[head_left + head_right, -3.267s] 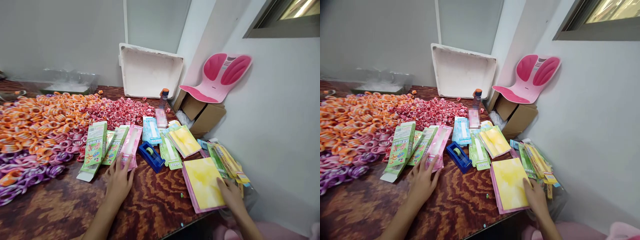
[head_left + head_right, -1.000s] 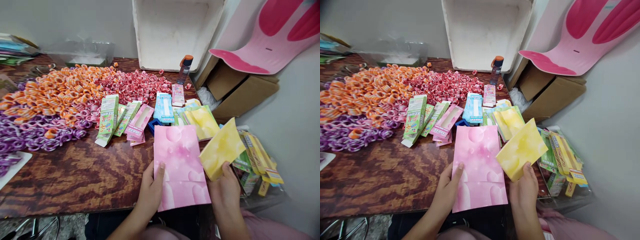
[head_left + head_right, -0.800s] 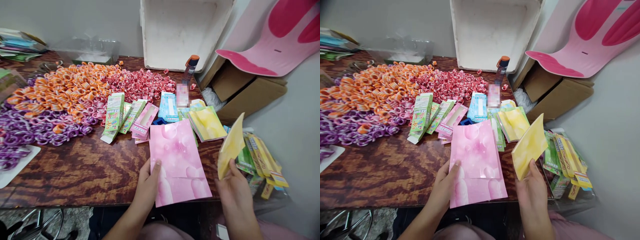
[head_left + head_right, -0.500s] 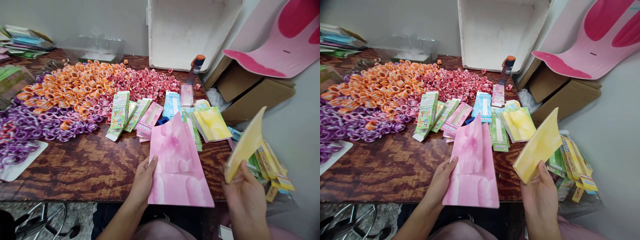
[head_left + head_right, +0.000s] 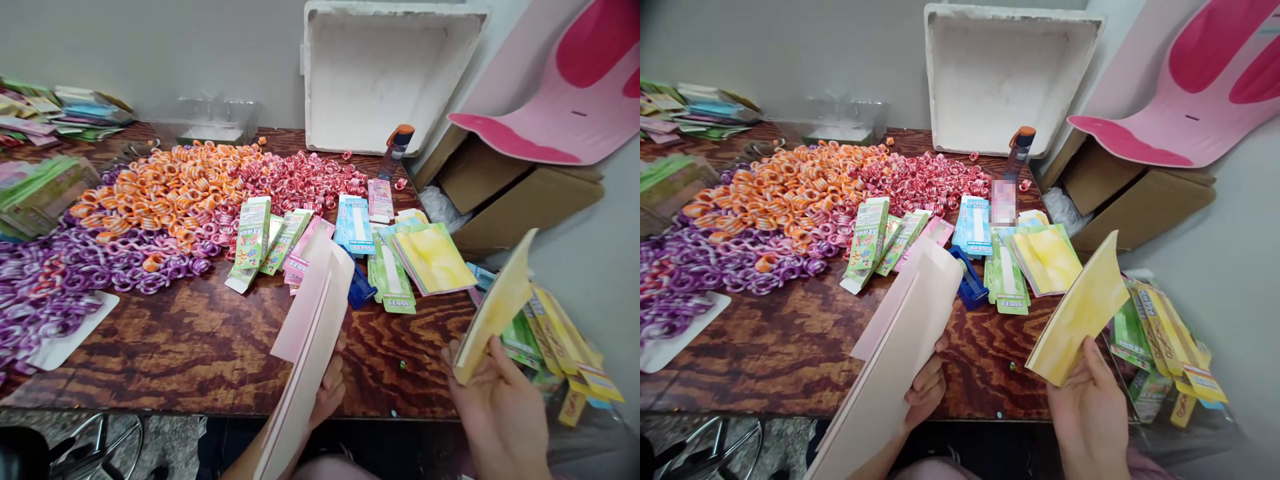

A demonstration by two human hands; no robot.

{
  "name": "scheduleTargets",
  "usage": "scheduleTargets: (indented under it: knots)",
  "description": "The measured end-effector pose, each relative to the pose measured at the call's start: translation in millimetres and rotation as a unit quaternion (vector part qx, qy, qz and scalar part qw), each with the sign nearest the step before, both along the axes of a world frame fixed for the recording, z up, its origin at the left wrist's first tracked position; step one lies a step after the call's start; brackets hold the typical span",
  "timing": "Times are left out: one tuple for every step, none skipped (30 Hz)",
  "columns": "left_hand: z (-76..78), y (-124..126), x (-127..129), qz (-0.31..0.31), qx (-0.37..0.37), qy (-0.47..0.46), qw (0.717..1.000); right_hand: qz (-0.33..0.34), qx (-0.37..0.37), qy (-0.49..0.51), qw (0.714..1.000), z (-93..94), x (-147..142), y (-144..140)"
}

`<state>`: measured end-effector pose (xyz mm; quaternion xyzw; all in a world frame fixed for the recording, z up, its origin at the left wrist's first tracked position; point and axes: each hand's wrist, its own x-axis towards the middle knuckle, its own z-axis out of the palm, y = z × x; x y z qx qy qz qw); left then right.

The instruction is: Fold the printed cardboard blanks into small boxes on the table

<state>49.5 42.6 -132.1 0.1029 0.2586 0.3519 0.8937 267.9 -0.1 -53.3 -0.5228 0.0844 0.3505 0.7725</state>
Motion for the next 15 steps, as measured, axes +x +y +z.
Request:
scheduleTargets:
  knots:
    - [-2.4, -1, 0, 0.004, 0.005, 0.002, 1.0, 0.01, 0.008, -0.019, 1.0, 0.0, 0, -1]
    - [-4.0, -1, -1, 0.008, 0.01, 0.007, 1.0, 0.023, 0.016, -0.041, 0.999, -0.1, 0, -3]
    - [-5.0, -1, -3, 0.015, 0.016, 0.017, 1.0, 0.038, 0.025, -0.061, 0.997, -0.5, 1, -4]
    - [-5.3, 1, -7, 0.024, 0.023, 0.031, 0.999, 0.05, 0.032, -0.077, 0.995, -1.4, 2, -7]
    - [-5.0, 3, -11, 0.035, 0.031, 0.048, 0.998, 0.061, 0.034, -0.085, 0.994, -3.0, 2, -10]
    - [-4.3, 6, -16, 0.049, 0.035, 0.065, 0.996, 0.067, 0.031, -0.087, 0.993, -5.6, 2, -14]
    - [-3.2, 10, -23, 0.068, 0.047, 0.093, 0.992, 0.073, 0.026, -0.086, 0.993, -9.5, 2, -17]
    - [-2.1, 14, -30, 0.092, 0.07, 0.136, 0.984, 0.084, 0.018, -0.081, 0.993, -14.8, 0, -22]
    - [-1.0, 17, -37, 0.117, 0.102, 0.191, 0.969, 0.103, 0.008, -0.076, 0.992, -21.6, -3, -25]
    - [-0.1, 20, -44, 0.144, 0.158, 0.275, 0.937, 0.138, 0.001, -0.069, 0.988, -29.7, -8, -29]
    - [0.4, 22, -52, 0.161, 0.211, 0.353, 0.897, 0.185, -0.003, -0.063, 0.981, -38.9, -14, -31]
    - [0.5, 22, -59, 0.168, 0.254, 0.413, 0.858, 0.243, -0.002, -0.06, 0.968, -48.9, -21, -32]
    - [0.0, 21, -65, 0.169, 0.288, 0.458, 0.824, 0.302, 0.005, -0.062, 0.951, -59.1, -30, -31]
    - [-1.1, 18, -72, 0.169, 0.304, 0.484, 0.803, 0.341, 0.012, -0.083, 0.936, -69.4, -39, -30]
    - [-2.7, 14, -78, 0.167, 0.31, 0.498, 0.792, 0.37, 0.018, -0.118, 0.921, -79.5, -50, -27]
